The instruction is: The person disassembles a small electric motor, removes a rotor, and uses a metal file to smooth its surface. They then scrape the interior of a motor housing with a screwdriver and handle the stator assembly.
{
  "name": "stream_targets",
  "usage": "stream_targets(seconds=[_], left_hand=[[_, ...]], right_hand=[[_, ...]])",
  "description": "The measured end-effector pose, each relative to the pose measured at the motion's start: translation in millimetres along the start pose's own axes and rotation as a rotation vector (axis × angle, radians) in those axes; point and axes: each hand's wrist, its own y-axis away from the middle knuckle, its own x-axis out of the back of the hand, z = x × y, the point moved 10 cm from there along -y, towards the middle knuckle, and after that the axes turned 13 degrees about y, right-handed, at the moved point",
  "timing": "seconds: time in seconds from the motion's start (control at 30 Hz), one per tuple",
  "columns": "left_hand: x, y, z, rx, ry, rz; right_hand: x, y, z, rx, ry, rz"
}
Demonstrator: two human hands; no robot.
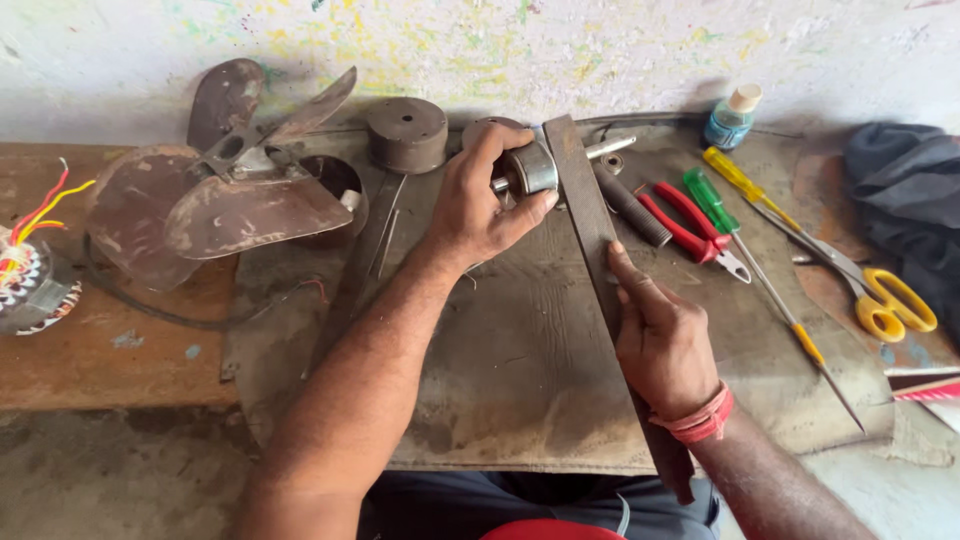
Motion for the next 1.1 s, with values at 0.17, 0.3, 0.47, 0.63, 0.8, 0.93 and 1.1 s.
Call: stream_targets(seconds=[0.17,0.3,0.47,0.63,0.8,0.93,1.1], left_hand=[[-23,8,-12,0.11,0.018,-0.084],[-29,7,-36,0.248,0.183,-0.094],[-16,27,-84,0.52,0.108,-0.115],[-18,27,-88,0.538,-0.131,-0.207],[-2,52,-113,1.019,-0.054,-0.189],[-1,44,-105,1.027,-0.154,-0.21],[0,29,-95,0.788,-0.384,-0.258]], right_hand=[[-41,-58,46,-0.081,0.049,-0.083],[-40,-87,65,0.008,-0.135,0.009],[-30,-36,113,-0.274,-0.679,0.066],[-52,-11,117,-0.457,-0.829,-0.171],[-53,-25,85,-0.549,-1.172,-0.272],[-26,-27,68,-0.518,-1.163,-0.318],[-39,26,70,-0.58,-0.768,-0.457]])
